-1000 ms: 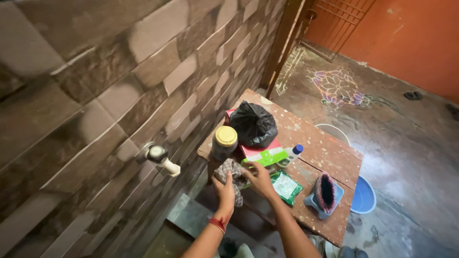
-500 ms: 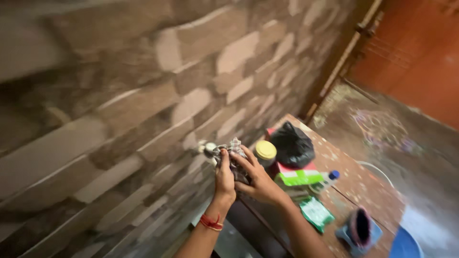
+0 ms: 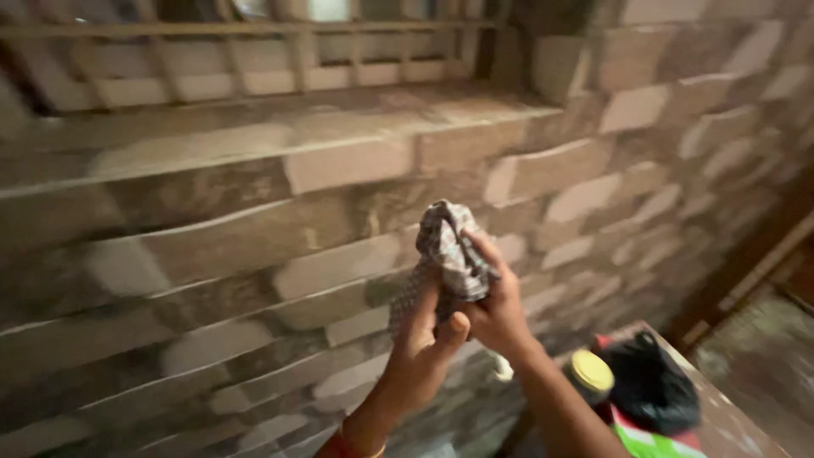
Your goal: The person moves a red box, a black plastic bag, and a green packet from a window ledge to a nearby table. Then, using a checkered cloth, the person wipes the window ledge and the wall area around the window.
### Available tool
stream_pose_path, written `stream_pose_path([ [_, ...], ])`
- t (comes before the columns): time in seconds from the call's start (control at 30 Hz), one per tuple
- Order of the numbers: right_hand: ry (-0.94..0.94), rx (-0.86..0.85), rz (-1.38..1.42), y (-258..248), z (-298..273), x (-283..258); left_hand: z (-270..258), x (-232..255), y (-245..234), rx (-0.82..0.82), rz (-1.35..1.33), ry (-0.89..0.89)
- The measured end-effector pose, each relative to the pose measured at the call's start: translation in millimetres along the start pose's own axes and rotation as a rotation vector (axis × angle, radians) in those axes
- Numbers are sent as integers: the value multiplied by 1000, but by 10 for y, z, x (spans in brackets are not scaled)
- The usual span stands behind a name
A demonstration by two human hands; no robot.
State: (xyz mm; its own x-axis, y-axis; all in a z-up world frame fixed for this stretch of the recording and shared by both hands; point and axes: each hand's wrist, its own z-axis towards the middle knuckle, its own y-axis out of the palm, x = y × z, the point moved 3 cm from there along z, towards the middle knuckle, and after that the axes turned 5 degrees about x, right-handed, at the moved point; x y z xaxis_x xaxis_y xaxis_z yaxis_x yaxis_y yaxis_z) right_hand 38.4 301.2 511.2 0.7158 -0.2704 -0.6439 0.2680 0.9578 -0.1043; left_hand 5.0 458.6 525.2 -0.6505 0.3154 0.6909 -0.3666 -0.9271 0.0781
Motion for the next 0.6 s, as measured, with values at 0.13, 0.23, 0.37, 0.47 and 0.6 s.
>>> stream_pose_path([
  [0.13,-195,125,127,259,369,-358,96,442,-718,240,428,157],
  [0.23,-348,215,104,422,635,-690,295,662,-1316,498,679,391],
  [0.37,-364,177,115,681,980,-993,592,917,-2030,713,1167,650],
  [0.47,-515,165,1,861,1236,-1194,819,1058,-2509,821,1342,665],
  [0.6,-629,-50,-125,1200,1645,-1464,990,1216,-2879,920,1399,707],
])
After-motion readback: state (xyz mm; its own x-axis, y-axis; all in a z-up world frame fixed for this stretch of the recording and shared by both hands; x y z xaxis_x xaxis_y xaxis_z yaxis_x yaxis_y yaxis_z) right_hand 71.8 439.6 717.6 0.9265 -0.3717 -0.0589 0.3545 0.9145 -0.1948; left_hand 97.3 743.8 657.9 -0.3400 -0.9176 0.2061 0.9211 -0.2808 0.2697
